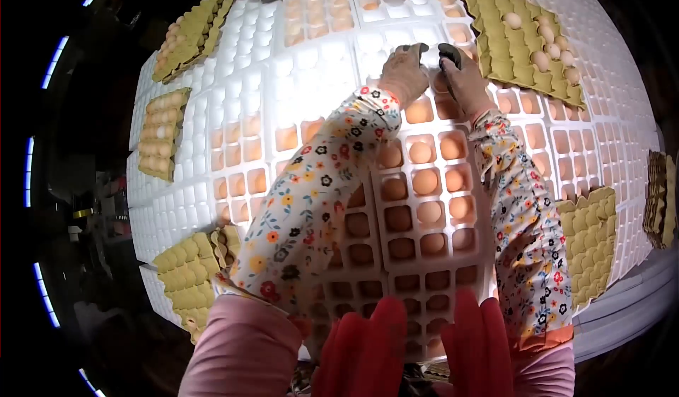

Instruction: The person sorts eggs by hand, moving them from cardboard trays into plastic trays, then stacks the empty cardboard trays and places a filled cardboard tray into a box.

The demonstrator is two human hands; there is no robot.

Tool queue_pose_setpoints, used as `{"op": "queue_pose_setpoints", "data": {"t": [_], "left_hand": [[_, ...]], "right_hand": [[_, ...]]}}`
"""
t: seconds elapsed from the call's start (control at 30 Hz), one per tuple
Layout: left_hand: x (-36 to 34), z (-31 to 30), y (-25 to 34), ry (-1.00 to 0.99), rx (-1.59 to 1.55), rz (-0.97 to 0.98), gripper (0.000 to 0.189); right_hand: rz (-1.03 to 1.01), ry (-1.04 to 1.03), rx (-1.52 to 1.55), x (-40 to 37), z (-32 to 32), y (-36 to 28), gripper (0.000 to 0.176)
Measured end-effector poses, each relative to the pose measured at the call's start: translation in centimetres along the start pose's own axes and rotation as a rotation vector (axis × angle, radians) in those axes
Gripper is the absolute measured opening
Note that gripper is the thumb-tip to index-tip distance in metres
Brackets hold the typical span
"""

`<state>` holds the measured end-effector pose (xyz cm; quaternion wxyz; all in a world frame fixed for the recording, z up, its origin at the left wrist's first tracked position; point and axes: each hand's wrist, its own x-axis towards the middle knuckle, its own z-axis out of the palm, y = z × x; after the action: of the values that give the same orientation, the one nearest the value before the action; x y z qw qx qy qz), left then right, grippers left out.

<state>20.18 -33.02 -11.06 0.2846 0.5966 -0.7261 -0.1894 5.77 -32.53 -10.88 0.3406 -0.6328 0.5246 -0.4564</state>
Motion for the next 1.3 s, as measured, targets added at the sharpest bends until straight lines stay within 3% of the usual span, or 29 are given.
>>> {"op": "queue_pose_setpoints", "data": {"t": [0.07, 0.1, 0.13, 0.17, 0.23, 0.27, 0.3, 0.33, 0.37, 0.4, 0.43, 0.47, 0.53, 0.6, 0.67, 0.73, 0.8, 0.83, 0.87, 0.93, 0.97, 1.0, 1.03, 1.07, 1.1, 1.13, 1.2, 1.23, 1.3], "left_hand": [[-2.5, -0.1, 1.5, 0.216, -0.23, -0.056, 0.036], [-4.9, -1.6, 3.6, 0.24, -0.379, -0.219, 0.037], [-8.0, -3.6, 4.4, 0.219, -0.394, -0.157, 0.038], [-12.3, -5.9, 5.7, 0.132, -0.45, -0.182, 0.038], [-22.5, -8.2, 5.9, 0.259, -0.374, 0.057, 0.041], [-28.0, -10.8, 6.9, 0.27, -0.264, 0.149, 0.04], [-33.4, -13.6, 6.9, 0.13, -0.31, 0.197, 0.037], [-38.6, -17.2, 7.3, 0.018, -0.276, 0.224, 0.033], [-43.6, -20.5, 7.1, 0.112, -0.044, 0.284, 0.027], [-48.2, -25.1, 7.1, 0.101, 0.204, 0.249, 0.025], [-52.6, -29.9, 7.0, 0.094, 0.359, 0.071, 0.034], [-57.4, -33.7, 4.6, 0.304, 0.268, -0.035, 0.049], [-61.3, -41.8, 1.5, 0.193, 0.621, -0.421, 0.07], [-67.7, -45.6, -2.4, 0.001, 0.487, -0.417, 0.073], [-70.5, -45.0, -6.4, -0.172, 0.337, -0.312, 0.07], [-70.4, -44.8, -8.7, -0.193, 0.334, -0.173, 0.061], [-70.7, -45.2, -11.0, -0.19, 0.161, -0.109, 0.06], [-70.9, -46.1, -10.8, -0.076, 0.083, -0.131, 0.055], [-70.9, -46.5, -10.8, 0.071, -0.214, -0.266, 0.052], [-71.0, -47.3, -11.0, 0.344, -0.808, -0.52, 0.045], [-70.7, -47.3, -12.9, 0.332, -0.904, -0.433, 0.046], [-71.4, -45.7, -15.6, 0.39, -0.232, 0.047, 0.046], [-69.1, -47.3, -13.3, 0.071, -0.225, -0.275, 0.048], [-65.9, -49.0, -10.7, -0.253, -0.2, -0.581, 0.051], [-64.5, -48.7, -9.9, -0.496, 0.207, -0.365, 0.059], [-65.4, -43.7, -13.5, -0.445, 0.688, 0.016, 0.065], [-64.2, -44.6, -12.8, -0.452, 0.493, -0.083, 0.066], [-63.9, -46.1, -12.1, -0.449, 0.331, -0.172, 0.065], [-64.1, -48.7, -11.0, -0.436, 0.005, -0.362, 0.064]], "right_hand": [[-0.139, 0.176, -0.048, -2.1, 0.5, -0.4, 0.032], [-0.116, 0.186, -0.068, -4.3, 0.5, -1.8, 0.032], [-0.051, 0.161, 0.052, -7.0, 0.9, -3.9, 0.034], [-0.125, 0.127, 0.001, -9.5, 1.5, -4.3, 0.033], [0.122, -0.057, 0.395, -15.7, 3.4, -10.0, 0.032], [0.175, -0.119, 0.418, -18.5, 4.5, -12.1, 0.032], [0.102, -0.185, 0.351, -20.8, 6.0, -12.3, 0.033], [0.208, -0.239, 0.483, -24.0, 7.3, -15.9, 0.033], [0.23, -0.372, 0.489, -27.0, 8.4, -18.9, 0.033], [0.241, -0.479, 0.48, -29.7, 9.1, -21.7, 0.034], [0.185, -0.613, 0.514, -32.7, 10.2, -24.3, 0.033], [0.135, -0.738, 0.534, -35.8, 11.3, -27.0, 0.031], [-0.1, -0.908, 0.389, -39.1, 15.3, -31.2, 0.033], [-0.371, -0.985, 0.138, -42.6, 19.5, -34.8, 0.042], [-0.552, -0.911, -0.125, -45.0, 24.6, -36.4, 0.049], [-0.639, -0.929, -0.454, -46.3, 27.9, -37.2, 0.048], [-0.585, -1.011, -0.398, -45.8, 28.9, -38.5, 0.046], [-0.546, -0.987, -0.303, -45.6, 28.7, -38.7, 0.044], [-0.232, -1.028, -0.141, -45.5, 27.8, -39.0, 0.04], [0.383, -0.868, 0.54, -46.1, 26.4, -37.9, 0.037], [0.616, -0.802, 0.719, -46.2, 25.8, -38.1, 0.033], [0.418, -0.867, 0.406, -46.3, 25.4, -38.1, 0.033], [0.222, -0.897, 0.088, -46.4, 25.0, -38.0, 0.033], [0.224, -0.951, -0.077, -47.3, 25.5, -39.1, 0.04], [0.218, -1.011, -0.243, -48.2, 26.0, -40.3, 0.047], [-0.351, -0.912, -0.409, -49.6, 26.9, -40.2, 0.056], [-0.41, -0.947, -0.615, -51.0, 27.6, -40.6, 0.062], [-0.377, -0.987, -0.561, -50.5, 27.3, -40.0, 0.062], [0.133, -0.925, 0.0, -50.3, 25.4, -39.8, 0.053]]}}
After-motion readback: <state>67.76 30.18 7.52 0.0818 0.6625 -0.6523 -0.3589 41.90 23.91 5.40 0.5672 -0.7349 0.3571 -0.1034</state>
